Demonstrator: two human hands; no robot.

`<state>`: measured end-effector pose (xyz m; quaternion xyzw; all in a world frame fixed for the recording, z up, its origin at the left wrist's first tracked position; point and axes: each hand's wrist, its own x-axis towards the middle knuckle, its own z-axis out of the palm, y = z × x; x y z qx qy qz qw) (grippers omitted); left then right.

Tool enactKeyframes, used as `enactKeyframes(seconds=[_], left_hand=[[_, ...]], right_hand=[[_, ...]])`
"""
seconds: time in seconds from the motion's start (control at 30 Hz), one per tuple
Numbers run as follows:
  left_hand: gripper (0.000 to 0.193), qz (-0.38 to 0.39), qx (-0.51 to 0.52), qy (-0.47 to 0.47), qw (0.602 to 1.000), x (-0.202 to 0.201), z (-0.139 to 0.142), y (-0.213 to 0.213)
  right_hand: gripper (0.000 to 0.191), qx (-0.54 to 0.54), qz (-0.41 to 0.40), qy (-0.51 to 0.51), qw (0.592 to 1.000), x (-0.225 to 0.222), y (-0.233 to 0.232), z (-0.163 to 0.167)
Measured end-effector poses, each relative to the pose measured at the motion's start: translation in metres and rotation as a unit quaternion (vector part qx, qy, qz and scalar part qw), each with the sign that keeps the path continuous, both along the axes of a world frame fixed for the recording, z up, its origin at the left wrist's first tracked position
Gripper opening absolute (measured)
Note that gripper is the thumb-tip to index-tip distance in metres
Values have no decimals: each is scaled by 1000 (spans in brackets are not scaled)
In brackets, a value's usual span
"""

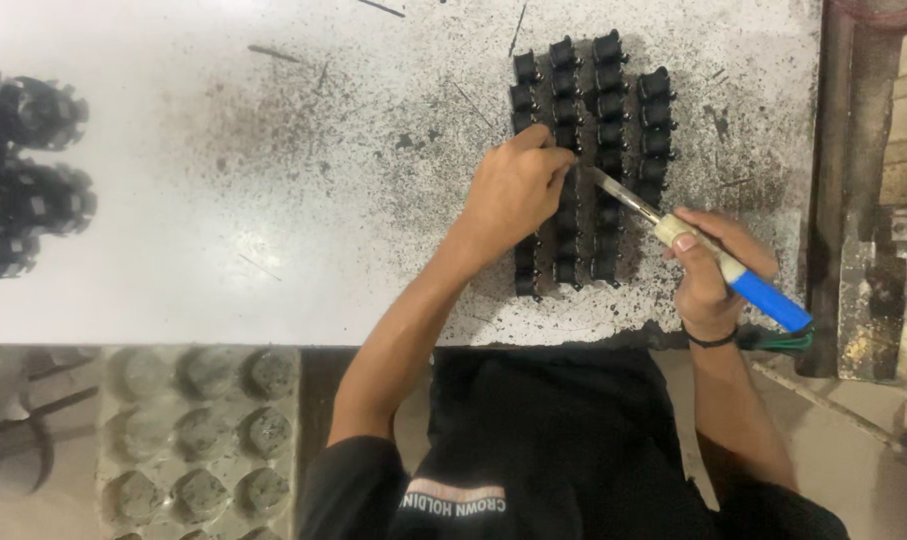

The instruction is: The person solders small black electronic components arranged in rows on a workbench, holding each component steady with one hand while applying a soldering iron with the other. Around the middle of the episode they return one iron to a rack of irons and pick up another, then continue soldering the remaining components.

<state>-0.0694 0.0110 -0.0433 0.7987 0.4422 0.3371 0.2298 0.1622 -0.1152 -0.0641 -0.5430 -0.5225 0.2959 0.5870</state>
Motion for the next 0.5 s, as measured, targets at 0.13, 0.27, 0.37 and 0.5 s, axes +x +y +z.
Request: enactKeyframes(seconds=[0.13, 0.27, 0.37, 0.5], left_hand=[[9, -2, -1, 12, 1000, 0, -3, 0], [7, 9, 13, 17, 1000, 1, -5, -2], [7, 11, 20, 17, 1000, 1, -4, -2], [7, 9, 15, 7, 1000, 2, -1, -1]], right_hand=[[28, 34, -8, 71, 997, -1, 3, -2], [28, 50, -10, 44, 998, 0, 4, -4], [27, 56, 4, 7, 998, 1, 4, -4], [26, 63, -14, 76, 995, 1, 5, -4]])
